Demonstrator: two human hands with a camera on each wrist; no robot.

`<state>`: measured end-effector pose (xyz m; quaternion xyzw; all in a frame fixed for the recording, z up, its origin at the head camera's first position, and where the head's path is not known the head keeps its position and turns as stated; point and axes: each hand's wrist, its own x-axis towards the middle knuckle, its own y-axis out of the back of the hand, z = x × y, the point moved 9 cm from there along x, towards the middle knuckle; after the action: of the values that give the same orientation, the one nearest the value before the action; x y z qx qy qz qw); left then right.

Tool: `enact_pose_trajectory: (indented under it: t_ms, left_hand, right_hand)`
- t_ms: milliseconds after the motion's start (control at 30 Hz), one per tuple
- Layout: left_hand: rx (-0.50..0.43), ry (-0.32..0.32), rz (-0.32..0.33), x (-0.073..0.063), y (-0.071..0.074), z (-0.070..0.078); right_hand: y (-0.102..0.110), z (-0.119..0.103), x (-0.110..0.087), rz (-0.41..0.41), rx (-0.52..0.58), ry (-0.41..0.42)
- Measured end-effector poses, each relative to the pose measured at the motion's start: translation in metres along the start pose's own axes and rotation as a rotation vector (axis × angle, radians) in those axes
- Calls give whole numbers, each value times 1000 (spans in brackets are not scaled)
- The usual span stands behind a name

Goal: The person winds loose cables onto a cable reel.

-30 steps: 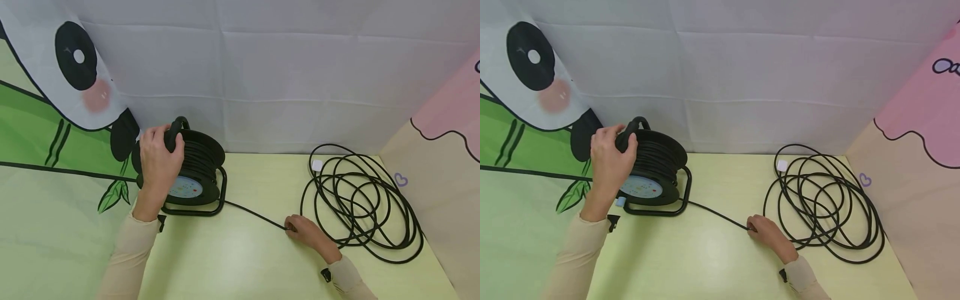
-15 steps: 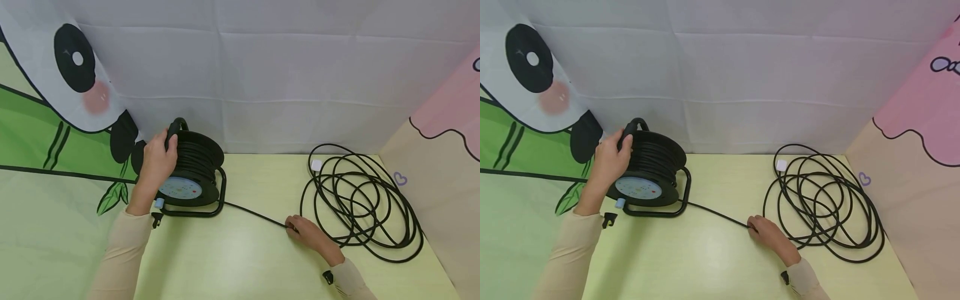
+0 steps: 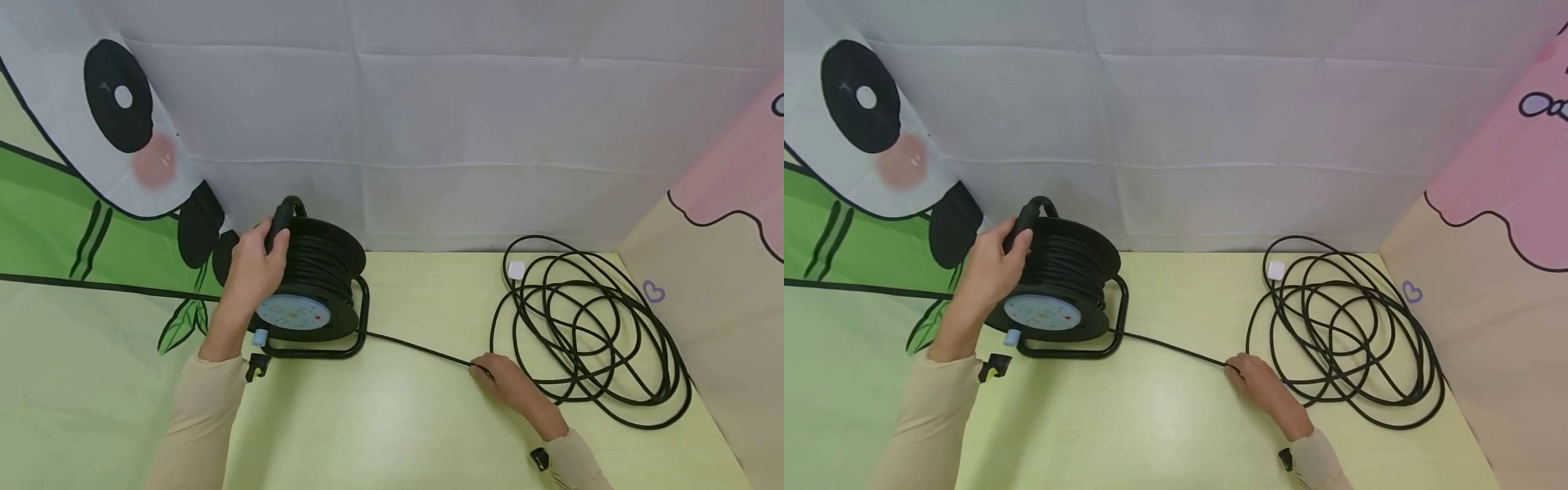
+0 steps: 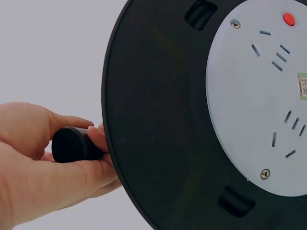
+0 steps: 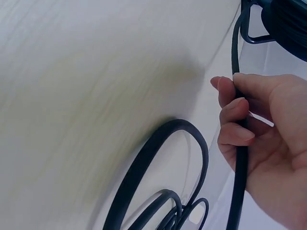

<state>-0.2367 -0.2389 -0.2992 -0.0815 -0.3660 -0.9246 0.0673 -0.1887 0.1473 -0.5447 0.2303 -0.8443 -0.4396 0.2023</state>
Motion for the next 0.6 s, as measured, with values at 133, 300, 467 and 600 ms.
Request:
enact_pose_trajectory:
  t_ms: [133,300,467,600]
  left_hand:
    - [-6,15,-8,-4,-2,1]
    - [-12,25,-5,-8,-4,2]
    - [-21,38,14,-14,-6,6]
    - [-28,54,7,-19,-9,7]
  right_hand:
    - [2,1,-1,16,-14,1]
    - [2,5,-1,21,-37,-45]
    - [3,10,0,13,-38,-78]
    - [4,10,0,16,-39,-75]
